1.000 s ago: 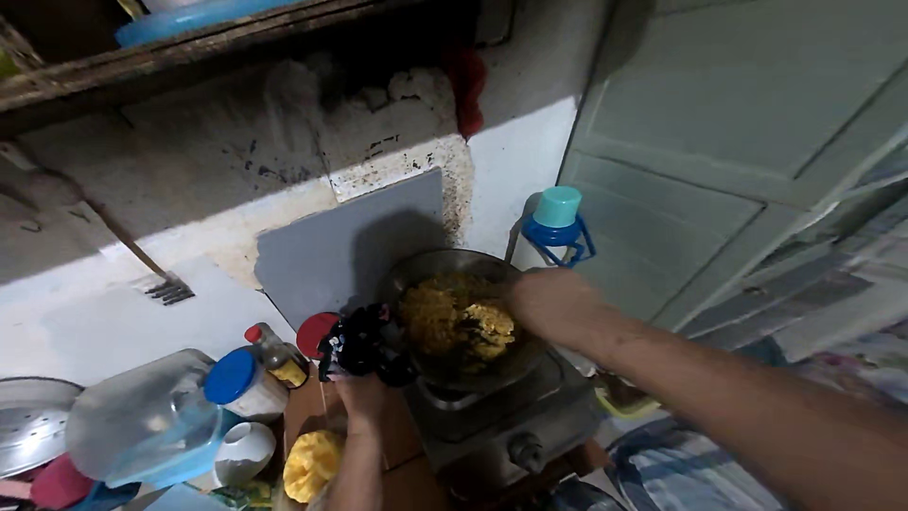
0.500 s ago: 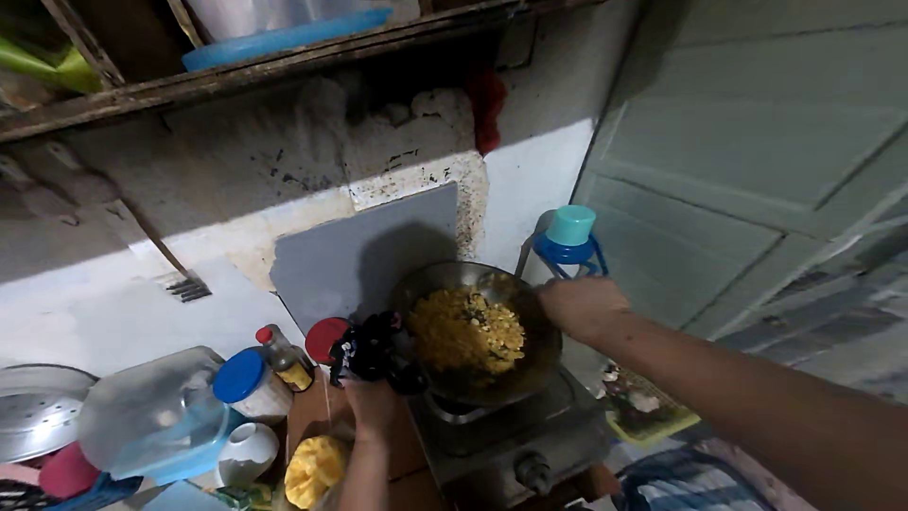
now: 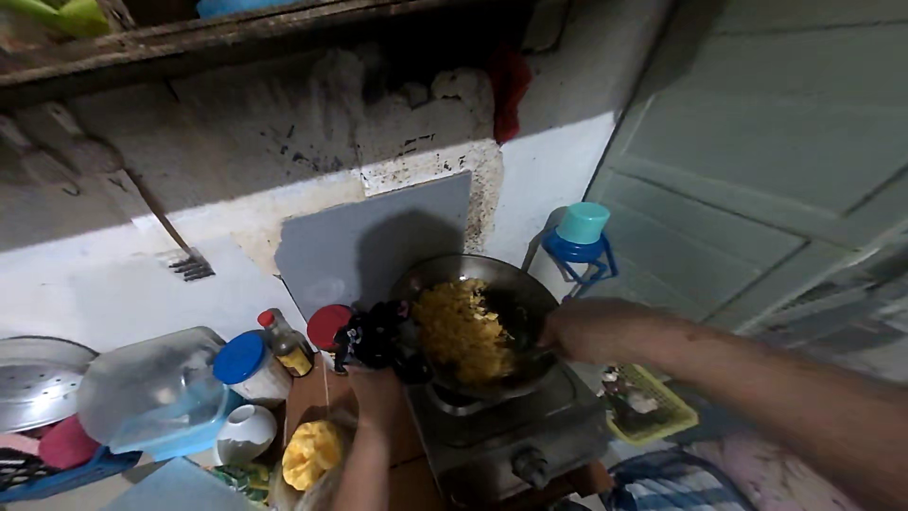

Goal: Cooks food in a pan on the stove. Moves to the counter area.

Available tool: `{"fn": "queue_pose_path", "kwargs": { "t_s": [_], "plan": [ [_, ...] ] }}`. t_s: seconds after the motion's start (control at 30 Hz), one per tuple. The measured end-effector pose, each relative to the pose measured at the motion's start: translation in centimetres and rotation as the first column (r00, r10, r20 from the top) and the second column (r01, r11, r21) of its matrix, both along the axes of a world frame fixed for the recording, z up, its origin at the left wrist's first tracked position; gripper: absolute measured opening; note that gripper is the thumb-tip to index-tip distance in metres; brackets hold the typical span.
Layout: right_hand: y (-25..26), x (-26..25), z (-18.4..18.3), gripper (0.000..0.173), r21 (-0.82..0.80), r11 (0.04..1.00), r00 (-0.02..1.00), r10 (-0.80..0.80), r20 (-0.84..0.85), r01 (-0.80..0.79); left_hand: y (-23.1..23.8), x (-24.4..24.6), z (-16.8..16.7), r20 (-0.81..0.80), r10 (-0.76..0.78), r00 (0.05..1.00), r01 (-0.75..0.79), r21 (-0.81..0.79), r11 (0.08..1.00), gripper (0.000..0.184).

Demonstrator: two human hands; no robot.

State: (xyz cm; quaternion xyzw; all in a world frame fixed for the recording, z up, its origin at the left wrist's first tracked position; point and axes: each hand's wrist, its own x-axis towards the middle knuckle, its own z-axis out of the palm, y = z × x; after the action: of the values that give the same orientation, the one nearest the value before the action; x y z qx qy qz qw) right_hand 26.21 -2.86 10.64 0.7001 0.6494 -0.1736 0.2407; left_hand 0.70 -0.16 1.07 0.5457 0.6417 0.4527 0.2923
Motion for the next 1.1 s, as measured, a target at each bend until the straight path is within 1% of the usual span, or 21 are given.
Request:
{"fn": "queue_pose_path", "kwargs": {
  "t_s": [0.1,0.17,0.23,0.33,0.4,0.47,0.5,0.53,0.6,0.67,0.77,0.83,0.9,0.97,1.0,1.03,1.1],
  "plan": [
    [1.2,-1.8,-2.9,0.031,0.008,0.998,0.991,-0.057,-0.121,0.058,0.1,0.0,-0.4,0.121,-0.006,0.993,-0.001,0.059,0.998,0.041],
    [2.0,-1.6,-3.3,0.031,0.009,0.995,0.98,-0.095,-0.173,0.098,0.1,-0.1,-0.6,0.173,-0.029,0.985,0.014,0.089,0.996,0.042],
    [2.3,-0.3,-2.6,0.031,0.016,0.99,0.962,-0.131,-0.239,0.139,0.1,-0.3,-0.7,0.17,-0.045,0.984,0.028,0.105,0.994,0.044],
    [1.7,1.1,-1.9,0.031,0.057,0.968,0.915,-0.212,-0.343,0.246,0.0,0.0,-0.6,0.15,-0.029,0.988,0.017,0.08,0.997,0.038],
    [0.9,-0.7,-1.4,0.03,0.075,0.964,0.906,-0.21,-0.367,0.254,0.0,0.0,-0.7,0.111,-0.021,0.994,0.016,0.042,0.999,0.038],
    [-0.3,-3.7,-1.3,0.03,0.083,0.977,0.915,-0.152,-0.373,0.196,0.1,0.1,-0.7,0.083,-0.018,0.996,0.015,0.044,0.999,0.041],
    [-0.6,-4.7,-1.7,0.031,0.073,0.987,0.927,-0.109,-0.358,0.144,0.1,0.1,-0.6,0.098,-0.017,0.995,0.012,0.054,0.998,0.042],
    [-0.6,-5.1,-2.1,0.033,0.065,0.994,0.951,-0.061,-0.304,0.085,0.0,0.2,-0.7,0.133,-0.015,0.991,0.005,0.073,0.997,0.042],
    [0.0,-4.0,-3.0,0.03,0.106,0.989,0.978,-0.08,-0.193,0.101,0.0,0.1,-1.0,0.203,-0.023,0.979,-0.002,0.122,0.993,0.04],
    [0.7,-2.0,-3.0,0.028,0.177,0.975,0.985,-0.117,-0.124,0.138,0.0,0.1,-1.0,0.206,-0.027,0.978,0.002,0.123,0.992,0.041],
    [0.5,-0.6,-1.6,0.028,0.266,0.944,0.979,-0.175,-0.105,0.197,0.1,0.2,-0.8,0.172,-0.01,0.985,-0.009,0.112,0.994,0.041],
    [0.2,-0.5,-1.8,0.026,0.3,0.924,0.972,-0.225,-0.075,0.237,0.0,0.2,-0.8,0.138,-0.007,0.99,-0.006,0.093,0.996,0.041],
    [-0.7,-1.4,-2.2,0.029,0.251,0.942,0.975,-0.217,-0.048,0.222,0.0,0.2,-0.5,0.103,-0.001,0.995,-0.006,0.068,0.998,0.044],
    [-1.3,-2.8,-1.4,0.031,0.167,0.972,0.986,-0.162,-0.039,0.167,0.1,0.3,-0.5,0.104,0.008,0.995,-0.016,0.073,0.997,0.046],
    [-1.2,-3.0,-1.0,0.031,0.157,0.976,0.988,-0.145,-0.046,0.15,0.2,0.3,-0.6,0.112,0.006,0.994,-0.016,0.083,0.996,0.046],
    [-1.0,-2.8,-1.0,0.03,0.189,0.968,0.986,-0.154,-0.065,0.163,0.2,0.2,-0.8,0.117,0.001,0.993,-0.012,0.089,0.996,0.044],
    [0.2,-1.7,-1.6,0.026,0.265,0.935,0.972,-0.225,-0.069,0.235,0.3,0.2,-1.2,0.109,0.0,0.994,-0.013,0.115,0.993,0.042]
  ]
}}
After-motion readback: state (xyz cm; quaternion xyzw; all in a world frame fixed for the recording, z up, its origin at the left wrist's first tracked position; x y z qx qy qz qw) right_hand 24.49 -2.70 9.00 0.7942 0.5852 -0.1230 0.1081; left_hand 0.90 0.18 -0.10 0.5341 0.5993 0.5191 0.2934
